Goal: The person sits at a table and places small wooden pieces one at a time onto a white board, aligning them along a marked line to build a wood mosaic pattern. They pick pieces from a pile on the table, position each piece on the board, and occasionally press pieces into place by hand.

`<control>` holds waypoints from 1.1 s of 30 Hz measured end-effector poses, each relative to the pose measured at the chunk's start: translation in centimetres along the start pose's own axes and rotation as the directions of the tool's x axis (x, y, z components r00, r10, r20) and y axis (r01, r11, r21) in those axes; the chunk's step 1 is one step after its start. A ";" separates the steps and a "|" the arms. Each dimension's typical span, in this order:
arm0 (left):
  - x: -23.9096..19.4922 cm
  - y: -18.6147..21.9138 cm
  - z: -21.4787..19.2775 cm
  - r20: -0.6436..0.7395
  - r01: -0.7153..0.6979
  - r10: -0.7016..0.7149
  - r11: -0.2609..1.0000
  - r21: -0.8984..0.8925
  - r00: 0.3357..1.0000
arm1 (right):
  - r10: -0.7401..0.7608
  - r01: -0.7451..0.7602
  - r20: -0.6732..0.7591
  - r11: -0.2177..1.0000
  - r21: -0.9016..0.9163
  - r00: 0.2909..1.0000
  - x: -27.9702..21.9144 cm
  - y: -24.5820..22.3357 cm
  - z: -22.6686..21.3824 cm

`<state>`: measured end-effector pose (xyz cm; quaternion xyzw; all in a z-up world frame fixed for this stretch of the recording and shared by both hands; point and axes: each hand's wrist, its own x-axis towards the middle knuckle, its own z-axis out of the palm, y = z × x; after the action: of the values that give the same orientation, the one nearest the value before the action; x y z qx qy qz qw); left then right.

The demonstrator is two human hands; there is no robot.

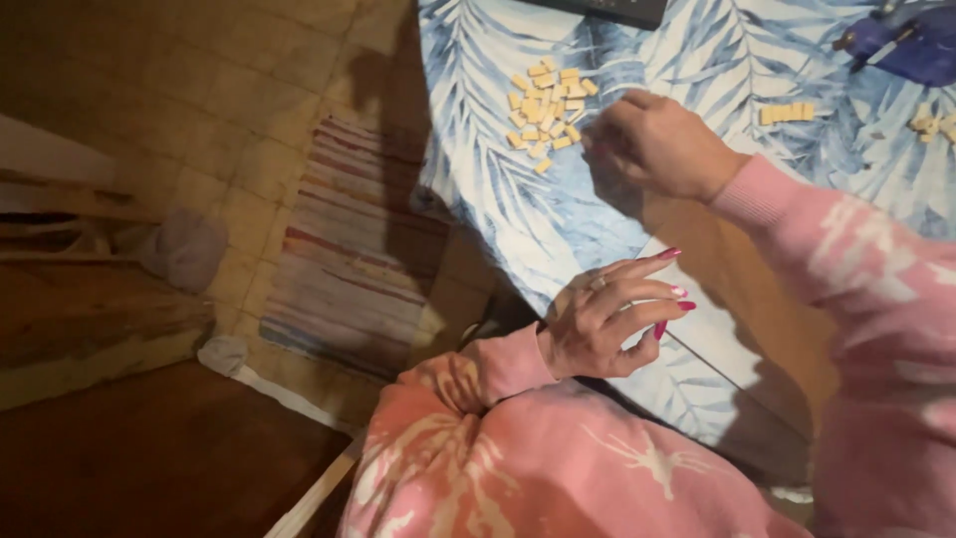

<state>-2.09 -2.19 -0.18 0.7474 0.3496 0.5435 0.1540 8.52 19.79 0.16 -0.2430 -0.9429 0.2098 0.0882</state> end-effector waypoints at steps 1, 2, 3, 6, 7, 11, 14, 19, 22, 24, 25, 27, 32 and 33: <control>0.0 0.1 -0.1 -0.003 0.005 -0.005 1.000 0.004 1.000 | -0.005 0.005 0.005 1.000 0.003 1.000 0.4 -0.2 0.5; 0.0 0.2 -0.2 -0.001 0.012 -0.012 1.000 0.026 1.000 | -0.005 0.005 -0.033 1.000 0.013 0.999 0.7 -0.4 0.9; 0.1 0.3 -0.3 0.002 0.019 -0.019 0.999 0.049 1.000 | -0.004 0.006 -0.071 1.000 0.024 0.997 1.1 -0.5 1.3; 0.0 0.2 -0.3 -0.003 0.025 -0.024 0.999 0.041 1.000 | 0.040 -0.037 -0.114 0.999 0.025 0.993 2.0 -1.3 2.0; 0.0 0.2 -0.3 -0.004 0.026 -0.026 0.999 0.039 1.000 | 0.041 -0.038 -0.111 0.999 0.025 0.993 2.0 -1.1 2.3; -0.1 0.1 -0.1 0.008 0.041 -0.041 0.999 0.028 0.999 | 0.086 -0.078 -0.148 0.995 0.064 0.985 2.2 -0.3 2.8; 0.0 0.1 -0.1 0.012 0.041 -0.041 0.999 0.036 0.999 | 0.089 -0.073 -0.154 0.992 0.104 0.984 1.9 0.0 2.5; 0.1 0.0 0.0 0.008 0.029 -0.030 0.998 0.052 1.000 | 0.111 -0.098 -0.149 0.991 0.095 0.983 0.5 0.3 1.2; -0.1 0.0 0.2 -0.045 0.070 -0.068 0.997 0.041 0.997 | 0.226 -0.187 -0.132 0.949 0.255 0.965 -1.5 0.2 0.6; 0.2 0.1 0.0 -0.218 0.185 -0.160 0.978 0.099 0.963 | 0.370 -0.262 -0.071 0.769 0.583 0.926 -3.5 1.0 0.4; 0.5 0.1 -0.3 -0.217 0.173 -0.148 0.980 0.100 0.965 | 0.369 -0.257 -0.083 0.773 0.579 0.926 -4.3 0.1 -0.4; 1.3 0.1 -0.8 -0.307 0.296 -0.255 0.950 0.096 0.917 | 0.424 -0.224 -0.005 0.488 0.843 0.905 -6.4 -1.5 -1.9; 3.6 0.7 -0.7 -0.256 0.335 -0.294 0.933 0.134 0.921 | 0.499 -0.118 -0.049 0.298 0.947 0.865 -12.7 -5.8 -2.5; 3.9 0.8 -0.4 -0.211 0.314 -0.279 0.936 0.158 0.937 | 0.524 -0.088 -0.076 0.281 0.956 0.848 -13.7 -6.5 -2.5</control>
<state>-1.55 -0.14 3.23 0.6432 0.5216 0.5455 0.1293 18.33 8.70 4.40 -0.3650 -0.5489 0.6674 0.3465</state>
